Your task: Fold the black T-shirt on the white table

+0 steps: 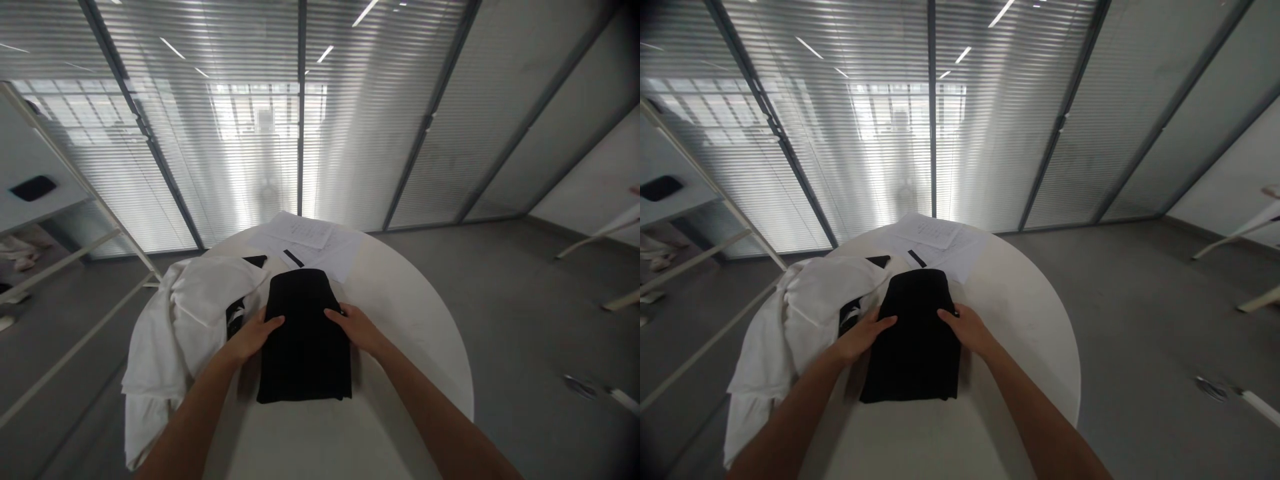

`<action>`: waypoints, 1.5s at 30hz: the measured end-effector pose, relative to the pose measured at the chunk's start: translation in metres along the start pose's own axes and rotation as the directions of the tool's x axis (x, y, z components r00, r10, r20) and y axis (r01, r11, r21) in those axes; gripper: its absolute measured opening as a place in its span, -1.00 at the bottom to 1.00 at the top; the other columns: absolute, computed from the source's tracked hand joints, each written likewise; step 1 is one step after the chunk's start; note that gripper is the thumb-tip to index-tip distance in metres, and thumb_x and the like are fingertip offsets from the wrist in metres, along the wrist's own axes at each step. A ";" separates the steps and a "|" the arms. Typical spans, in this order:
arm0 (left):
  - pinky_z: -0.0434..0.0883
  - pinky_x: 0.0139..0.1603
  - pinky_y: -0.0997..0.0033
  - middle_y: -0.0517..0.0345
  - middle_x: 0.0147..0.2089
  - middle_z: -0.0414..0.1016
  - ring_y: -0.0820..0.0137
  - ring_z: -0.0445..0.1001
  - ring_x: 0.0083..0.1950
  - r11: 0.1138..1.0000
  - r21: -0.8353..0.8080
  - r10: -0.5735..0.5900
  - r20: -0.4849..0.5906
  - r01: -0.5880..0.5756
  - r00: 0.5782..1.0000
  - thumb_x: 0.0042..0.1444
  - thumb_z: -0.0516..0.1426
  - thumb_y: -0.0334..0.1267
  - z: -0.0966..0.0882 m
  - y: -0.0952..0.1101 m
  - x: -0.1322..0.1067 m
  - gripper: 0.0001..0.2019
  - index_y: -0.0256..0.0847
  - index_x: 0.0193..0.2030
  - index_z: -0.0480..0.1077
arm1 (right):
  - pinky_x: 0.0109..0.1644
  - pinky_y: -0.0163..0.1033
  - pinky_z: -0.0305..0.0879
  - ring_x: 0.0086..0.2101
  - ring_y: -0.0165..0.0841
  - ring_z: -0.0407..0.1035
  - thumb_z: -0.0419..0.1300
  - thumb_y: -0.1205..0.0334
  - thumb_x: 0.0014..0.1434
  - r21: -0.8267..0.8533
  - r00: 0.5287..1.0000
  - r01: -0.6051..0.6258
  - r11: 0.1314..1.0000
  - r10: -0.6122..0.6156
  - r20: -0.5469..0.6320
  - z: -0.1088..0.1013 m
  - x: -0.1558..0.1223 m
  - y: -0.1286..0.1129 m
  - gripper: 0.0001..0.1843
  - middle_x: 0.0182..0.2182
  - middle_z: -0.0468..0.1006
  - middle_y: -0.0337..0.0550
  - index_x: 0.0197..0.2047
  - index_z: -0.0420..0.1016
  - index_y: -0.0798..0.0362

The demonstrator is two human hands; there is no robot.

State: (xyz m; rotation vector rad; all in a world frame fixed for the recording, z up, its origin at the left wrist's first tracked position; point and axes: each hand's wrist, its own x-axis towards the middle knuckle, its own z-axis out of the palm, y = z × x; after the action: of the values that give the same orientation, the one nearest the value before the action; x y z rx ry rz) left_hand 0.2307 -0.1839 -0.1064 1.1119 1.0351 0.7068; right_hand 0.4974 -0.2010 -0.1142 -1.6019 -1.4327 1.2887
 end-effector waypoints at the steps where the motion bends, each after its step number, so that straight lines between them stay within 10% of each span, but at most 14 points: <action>1: 0.39 0.15 0.12 -0.04 0.07 0.53 0.12 0.49 0.08 1.000 0.006 -0.009 0.007 0.009 1.000 0.05 0.24 -0.05 -0.002 -0.001 0.001 -0.46 -0.20 0.15 0.36 | -0.32 -0.20 0.39 -0.39 -0.28 0.46 0.15 -0.19 0.14 -0.102 0.997 0.018 0.995 -0.025 -0.074 -0.001 0.003 0.003 -0.54 -0.41 0.55 -0.10 -0.26 0.52 0.07; 7: 0.41 0.12 0.13 -0.04 0.02 0.55 0.14 0.51 0.05 0.998 -0.067 -0.018 0.003 0.018 1.000 0.04 0.24 -0.06 -0.003 -0.006 0.005 -0.50 -0.19 0.11 0.37 | -0.60 -0.29 0.18 -0.62 -0.36 0.31 0.02 -0.27 0.17 -0.198 0.983 0.069 0.978 -0.101 -0.157 0.000 0.012 0.013 -0.48 -0.61 0.38 -0.22 -0.35 0.46 0.05; 17: 0.42 0.10 0.13 -0.05 0.01 0.55 0.16 0.53 0.01 0.998 -0.027 0.055 -0.035 -0.056 0.998 0.02 0.25 -0.09 -0.001 -0.009 0.005 -0.53 -0.22 0.06 0.38 | -0.33 -0.28 0.14 -0.42 -0.32 0.36 -0.03 -0.12 0.23 -0.514 0.901 0.204 0.833 -0.365 -0.235 0.002 0.014 0.019 -0.53 -0.51 0.46 -0.17 -0.46 0.43 0.05; 31: 0.31 0.17 0.14 -0.05 -0.01 0.53 0.11 0.45 0.05 0.858 0.429 0.393 -0.195 -0.282 0.899 0.12 0.13 -0.05 0.008 -0.018 -0.008 -0.58 -0.27 0.02 0.45 | -0.32 -0.29 0.11 -0.38 -0.31 0.37 -0.05 -0.12 0.27 -0.589 0.878 0.185 0.787 -0.401 -0.260 0.007 0.009 0.024 -0.52 -0.45 0.51 -0.14 -0.38 0.48 0.05; 45: 0.23 0.25 0.21 0.01 0.08 0.49 0.17 0.40 0.13 0.840 0.423 0.444 -0.173 -0.341 0.879 0.14 0.12 -0.13 0.007 -0.020 -0.010 -0.60 -0.19 0.10 0.41 | -0.28 -0.27 0.13 -0.31 -0.25 0.42 -0.06 -0.18 0.27 -0.561 0.908 0.117 0.820 -0.317 -0.274 0.010 0.005 0.021 -0.51 -0.37 0.56 -0.10 -0.25 0.50 0.02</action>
State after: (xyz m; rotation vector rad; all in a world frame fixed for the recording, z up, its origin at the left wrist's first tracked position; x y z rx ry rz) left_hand 0.2328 -0.2020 -0.1219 1.6361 1.2167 1.0376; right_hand 0.4954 -0.2024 -0.1374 -1.8257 -1.7648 0.4320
